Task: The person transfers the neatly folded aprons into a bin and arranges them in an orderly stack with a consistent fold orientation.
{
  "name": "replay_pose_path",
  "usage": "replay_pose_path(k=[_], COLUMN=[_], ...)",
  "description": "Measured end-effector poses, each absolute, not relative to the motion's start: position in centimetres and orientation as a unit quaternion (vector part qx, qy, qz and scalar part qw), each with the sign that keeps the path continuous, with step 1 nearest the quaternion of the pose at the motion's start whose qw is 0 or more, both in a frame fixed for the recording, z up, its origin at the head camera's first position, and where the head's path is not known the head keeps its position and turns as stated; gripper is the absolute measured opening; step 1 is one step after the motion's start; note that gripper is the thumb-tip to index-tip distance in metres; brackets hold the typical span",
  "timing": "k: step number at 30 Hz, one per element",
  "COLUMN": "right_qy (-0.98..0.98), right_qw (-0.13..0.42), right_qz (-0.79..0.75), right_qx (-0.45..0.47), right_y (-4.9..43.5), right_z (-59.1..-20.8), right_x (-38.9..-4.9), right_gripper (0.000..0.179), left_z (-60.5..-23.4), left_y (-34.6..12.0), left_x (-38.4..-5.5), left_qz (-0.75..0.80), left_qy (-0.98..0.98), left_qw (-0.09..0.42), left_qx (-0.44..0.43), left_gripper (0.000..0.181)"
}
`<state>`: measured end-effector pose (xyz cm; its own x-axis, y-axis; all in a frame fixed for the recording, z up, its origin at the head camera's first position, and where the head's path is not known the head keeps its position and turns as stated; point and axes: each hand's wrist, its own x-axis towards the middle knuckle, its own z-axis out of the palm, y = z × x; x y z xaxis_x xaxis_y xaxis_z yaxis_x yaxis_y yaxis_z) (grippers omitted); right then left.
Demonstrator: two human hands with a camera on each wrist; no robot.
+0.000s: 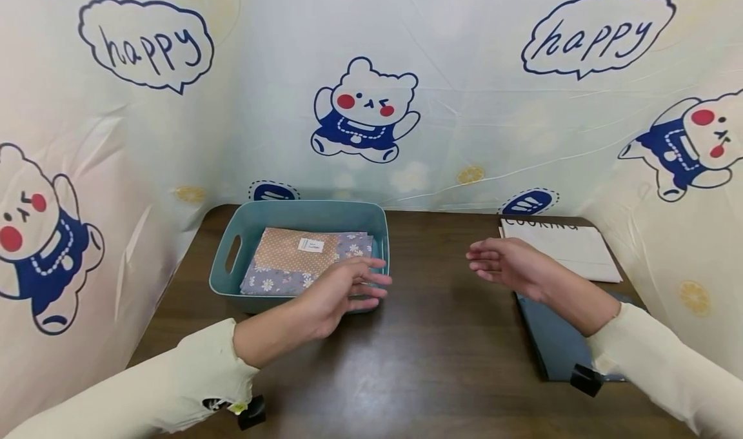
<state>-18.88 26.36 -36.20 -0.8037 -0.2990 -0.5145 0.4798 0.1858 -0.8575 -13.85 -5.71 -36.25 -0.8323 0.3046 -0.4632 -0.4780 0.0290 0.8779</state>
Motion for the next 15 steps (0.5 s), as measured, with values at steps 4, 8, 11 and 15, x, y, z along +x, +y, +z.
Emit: replay_pose_path(k=[4,8,11,15], right_qy=[0.699,0.693,0.697,0.706], right_qw=[0.305,0.306,0.306,0.305], right_qz=[-0.644,-0.649,-0.645,-0.636], right_qx=[0.065,0.066,0.067,0.068], right_y=[27.8,29.0,29.8,30.7], right_z=[-36.2,-36.4,-36.7,-37.3], right_x=[-18.3,-17.9,-17.6,-17.3], right_gripper=[0.03,0.025,0.024,0.027], left_z=[-36.6,-36.9,-37.3,-37.8], left_y=[-4.2,-2.8,-1.8,-0.4], left_x=[-13.6,-13.2,-13.0,-12.8], left_qz=[0.696,0.701,0.707,0.714], left_qy=[0.656,0.648,0.636,0.623], left_qw=[0.285,0.293,0.305,0.318], left_qx=[-0.063,-0.058,-0.048,-0.043], left_gripper=[0.042,0.042,0.043,0.044])
